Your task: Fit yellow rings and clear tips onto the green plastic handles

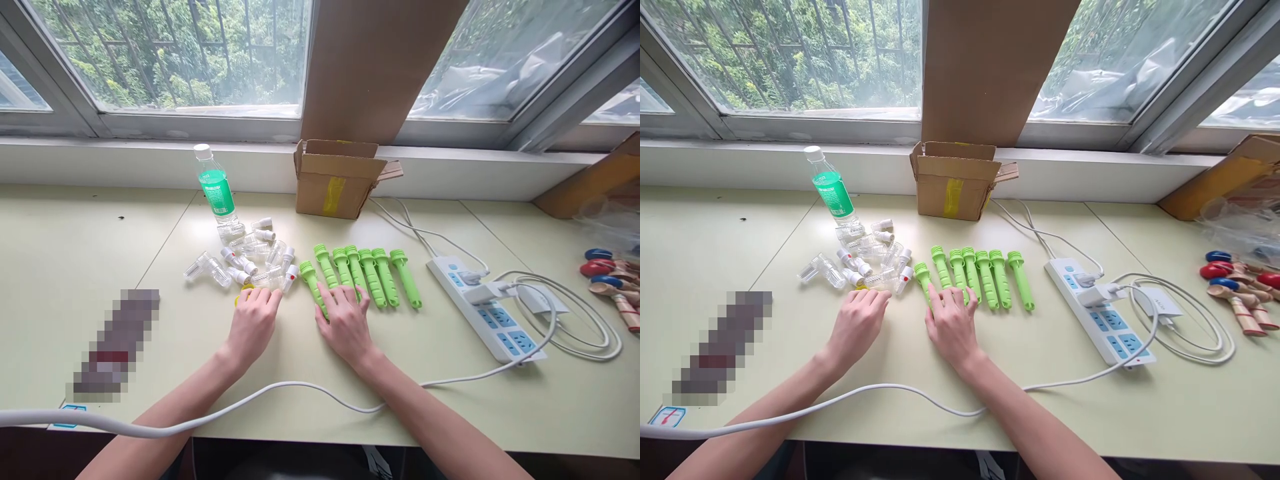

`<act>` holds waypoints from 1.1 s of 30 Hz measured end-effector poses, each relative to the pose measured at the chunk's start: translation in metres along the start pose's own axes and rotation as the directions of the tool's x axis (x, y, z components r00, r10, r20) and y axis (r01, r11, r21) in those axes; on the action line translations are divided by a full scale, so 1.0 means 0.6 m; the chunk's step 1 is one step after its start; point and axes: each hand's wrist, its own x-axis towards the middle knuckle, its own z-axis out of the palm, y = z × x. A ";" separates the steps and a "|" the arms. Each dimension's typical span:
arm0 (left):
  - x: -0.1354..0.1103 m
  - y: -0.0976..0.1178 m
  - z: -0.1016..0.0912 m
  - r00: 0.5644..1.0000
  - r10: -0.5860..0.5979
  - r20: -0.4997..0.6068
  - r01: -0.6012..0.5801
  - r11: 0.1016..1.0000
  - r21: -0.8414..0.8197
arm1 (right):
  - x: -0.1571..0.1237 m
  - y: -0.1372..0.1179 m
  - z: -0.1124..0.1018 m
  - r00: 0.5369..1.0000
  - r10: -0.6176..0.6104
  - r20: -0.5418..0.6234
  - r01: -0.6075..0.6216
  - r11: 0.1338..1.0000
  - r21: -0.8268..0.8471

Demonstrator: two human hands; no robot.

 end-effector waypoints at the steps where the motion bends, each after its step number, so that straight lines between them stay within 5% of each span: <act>1: 0.001 -0.001 0.001 1.000 -0.002 -0.027 0.001 1.000 -0.030 | 0.000 0.000 0.001 1.000 0.003 -0.008 -0.003 1.000 -0.005; 9: 0.011 -0.005 0.003 0.963 -0.104 -0.249 0.002 0.925 -0.379 | -0.006 0.008 0.015 0.987 0.022 -0.161 0.020 0.967 0.255; 14: 0.015 -0.008 0.008 0.934 -0.276 -0.227 0.079 0.777 -0.624 | -0.008 0.007 0.005 0.932 0.049 -0.359 0.098 0.920 0.379; 20: 0.028 -0.008 0.006 0.909 -0.374 -0.182 0.084 0.592 -0.802 | -0.006 0.008 0.006 0.979 -0.001 -0.202 0.088 0.902 0.423; 28: 0.090 -0.029 -0.020 0.932 -0.347 -0.105 0.096 0.515 -0.852 | -0.007 0.011 0.008 0.993 0.049 -0.105 0.005 0.885 0.465; 33: 0.099 -0.015 -0.012 0.925 -0.350 -0.149 0.054 0.508 -0.860 | -0.005 0.012 0.010 0.996 0.059 -0.067 -0.019 0.875 0.484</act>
